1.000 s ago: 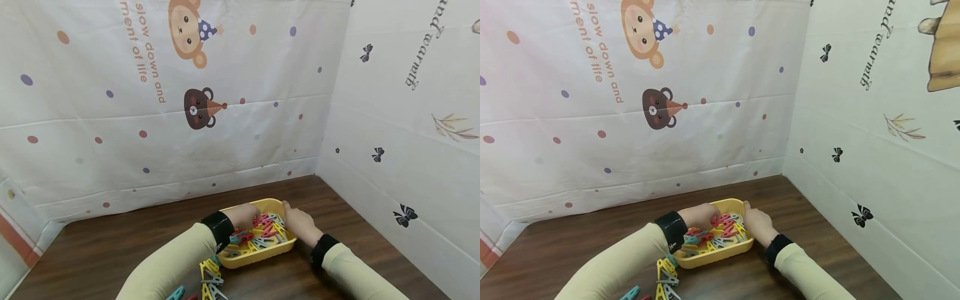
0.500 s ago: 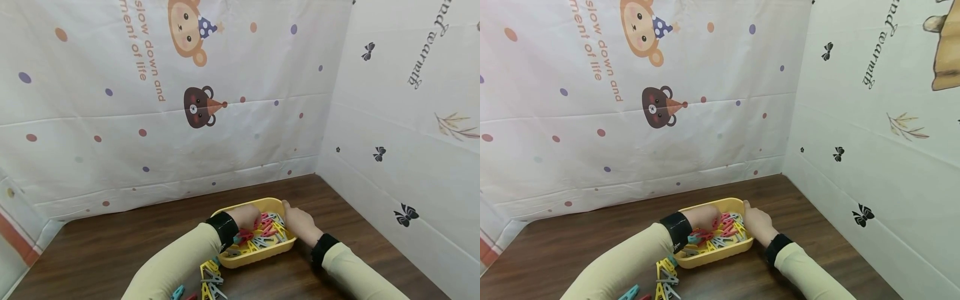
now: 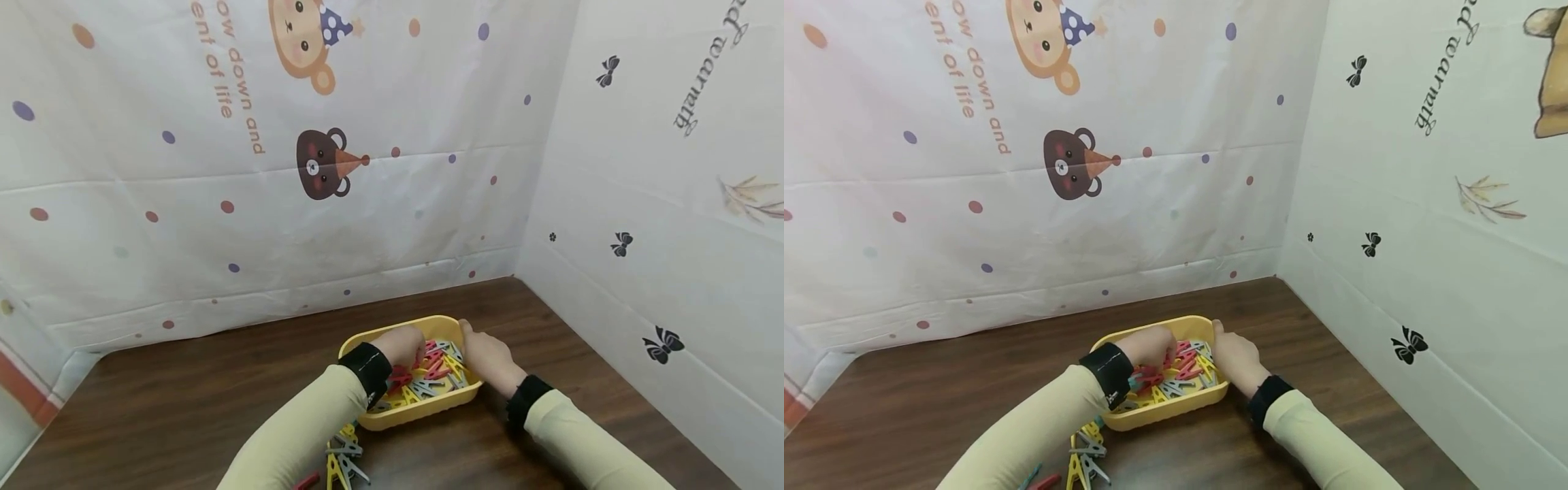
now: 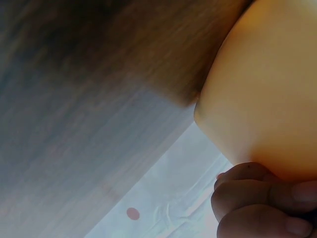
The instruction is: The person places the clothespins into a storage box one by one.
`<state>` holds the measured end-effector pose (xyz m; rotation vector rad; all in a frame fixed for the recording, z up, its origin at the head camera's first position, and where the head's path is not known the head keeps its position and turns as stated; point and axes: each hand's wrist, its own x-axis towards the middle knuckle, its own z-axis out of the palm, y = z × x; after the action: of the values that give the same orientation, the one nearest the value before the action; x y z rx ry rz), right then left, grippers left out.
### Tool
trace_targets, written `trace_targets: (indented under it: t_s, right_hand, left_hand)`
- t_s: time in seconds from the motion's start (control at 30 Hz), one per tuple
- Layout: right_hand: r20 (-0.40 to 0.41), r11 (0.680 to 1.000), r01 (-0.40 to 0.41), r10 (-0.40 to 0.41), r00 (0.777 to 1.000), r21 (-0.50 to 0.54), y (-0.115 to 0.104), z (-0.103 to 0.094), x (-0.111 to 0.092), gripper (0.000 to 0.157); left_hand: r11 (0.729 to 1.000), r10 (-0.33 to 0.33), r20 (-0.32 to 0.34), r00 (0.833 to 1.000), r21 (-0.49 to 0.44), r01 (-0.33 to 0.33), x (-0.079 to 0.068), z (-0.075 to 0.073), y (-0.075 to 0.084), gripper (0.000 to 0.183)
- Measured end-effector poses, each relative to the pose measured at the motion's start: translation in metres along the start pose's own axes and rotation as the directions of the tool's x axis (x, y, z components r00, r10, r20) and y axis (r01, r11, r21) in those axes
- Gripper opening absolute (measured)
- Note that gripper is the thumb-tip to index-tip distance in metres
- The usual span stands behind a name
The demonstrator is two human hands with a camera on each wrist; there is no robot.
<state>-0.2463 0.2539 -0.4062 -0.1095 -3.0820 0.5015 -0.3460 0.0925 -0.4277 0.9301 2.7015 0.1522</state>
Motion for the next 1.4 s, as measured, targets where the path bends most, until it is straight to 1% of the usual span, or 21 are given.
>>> trace_targets:
  t_s: [0.07, 0.1, 0.13, 0.2, 0.33, 0.43, 0.53, 0.7, 0.77, 0.83, 0.87, 0.93, 1.0, 1.03, 1.13, 1.17, 1.23, 1.3, 1.33, 1.37, 1.4]
  right_hand:
    - [-0.003, 1.0, 0.0, -0.001, 1.0, -0.004, 0.0, 0.0, 0.0, 0.053]
    - [-0.005, 1.0, 0.001, -0.001, 1.0, -0.007, 0.0, 0.0, 0.0, 0.053]
    - [-0.005, 1.0, 0.0, 0.0, 1.0, -0.007, 0.0, -0.001, 0.0, 0.053]
    - [-0.001, 1.0, 0.007, -0.007, 1.0, -0.006, 0.001, -0.001, 0.0, 0.054]
    - [-0.005, 0.999, 0.03, -0.03, 1.0, -0.013, 0.001, 0.0, 0.0, 0.054]
    - [-0.01, 0.999, 0.034, -0.034, 0.999, -0.017, 0.001, 0.0, 0.001, 0.054]
    - [-0.006, 1.0, 0.022, -0.022, 1.0, -0.012, 0.0, -0.001, 0.002, 0.054]
    - [0.007, 1.0, 0.012, -0.012, 1.0, -0.003, -0.001, 0.001, 0.0, 0.054]
    - [0.004, 1.0, 0.014, -0.014, 1.0, 0.001, -0.001, 0.0, -0.001, 0.054]
    - [-0.001, 1.0, 0.013, -0.013, 1.0, 0.005, 0.0, 0.0, -0.002, 0.054]
    - [0.0, 1.0, 0.012, -0.012, 1.0, 0.006, 0.0, -0.001, -0.003, 0.054]
    - [0.004, 1.0, 0.008, -0.008, 1.0, 0.004, -0.001, -0.001, -0.003, 0.054]
    - [0.006, 1.0, 0.007, -0.007, 1.0, 0.0, -0.002, -0.001, -0.002, 0.054]
    - [0.005, 1.0, 0.009, -0.009, 1.0, 0.0, -0.002, 0.0, -0.002, 0.054]
    - [0.002, 1.0, 0.016, -0.016, 1.0, -0.002, -0.002, -0.001, -0.002, 0.054]
    - [0.001, 1.0, 0.018, -0.018, 1.0, 0.0, -0.002, -0.001, -0.002, 0.054]
    - [0.002, 1.0, 0.019, -0.019, 1.0, 0.003, -0.002, -0.001, -0.002, 0.054]
    - [0.013, 1.0, 0.015, -0.015, 1.0, 0.008, -0.001, -0.001, -0.002, 0.055]
    - [0.017, 1.0, 0.012, -0.012, 1.0, 0.009, -0.001, -0.001, -0.002, 0.055]
    - [0.018, 1.0, 0.012, -0.012, 1.0, 0.01, -0.001, -0.001, -0.002, 0.055]
    - [0.019, 1.0, 0.009, -0.009, 1.0, 0.01, -0.001, 0.0, -0.001, 0.055]
  left_hand:
    - [1.0, 0.011, -0.013, 1.0, 0.023, -0.011, -0.033, -0.021, 0.017, 0.016]
    - [1.0, 0.016, -0.016, 1.0, 0.021, -0.016, -0.045, -0.029, 0.023, 0.015]
    - [1.0, 0.014, -0.003, 1.0, 0.01, -0.014, -0.049, -0.032, 0.025, 0.015]
    - [1.0, 0.019, 0.0, 1.0, 0.018, -0.019, -0.058, -0.037, 0.029, 0.013]
    - [1.0, 0.018, 0.027, 0.999, 0.007, -0.018, -0.058, -0.037, 0.029, 0.017]
    - [1.0, 0.021, 0.032, 0.999, -0.023, -0.021, -0.056, -0.038, 0.027, 0.019]
    - [0.997, 0.027, 0.022, 0.999, -0.066, -0.026, -0.058, -0.04, 0.024, 0.017]
    - [0.989, 0.043, 0.02, 0.999, -0.145, -0.04, -0.058, -0.039, 0.014, 0.009]
    - [0.986, 0.053, 0.017, 0.998, -0.156, -0.05, -0.058, -0.043, 0.013, 0.01]
    - [0.984, 0.081, -0.006, 0.997, -0.157, -0.081, -0.062, -0.052, 0.014, 0.015]
    - [0.982, 0.1, -0.022, 0.995, -0.156, -0.102, -0.066, -0.059, 0.015, 0.017]
    - [0.976, 0.153, -0.068, 0.986, -0.147, -0.161, -0.079, -0.073, 0.016, 0.02]
    - [0.965, 0.214, -0.113, 0.97, -0.131, -0.228, -0.097, -0.086, 0.015, 0.02]
    - [0.96, 0.233, -0.128, 0.964, -0.126, -0.249, -0.109, -0.091, 0.014, 0.02]
    - [0.947, 0.298, -0.153, 0.942, -0.079, -0.312, -0.146, -0.097, 0.004, 0.018]
    - [0.946, 0.305, -0.15, 0.94, -0.069, -0.318, -0.159, -0.096, 0.0, 0.018]
    - [0.95, 0.298, -0.138, 0.945, -0.058, -0.308, -0.185, -0.09, -0.01, 0.018]
    - [0.96, 0.266, -0.123, 0.956, -0.056, -0.274, -0.209, -0.078, -0.022, 0.021]
    - [0.968, 0.236, -0.113, 0.965, -0.062, -0.244, -0.22, -0.07, -0.028, 0.023]
    - [0.977, 0.191, -0.105, 0.976, -0.076, -0.2, -0.229, -0.06, -0.036, 0.026]
    - [0.983, 0.152, -0.094, 0.984, -0.093, -0.161, -0.236, -0.047, -0.046, 0.027]
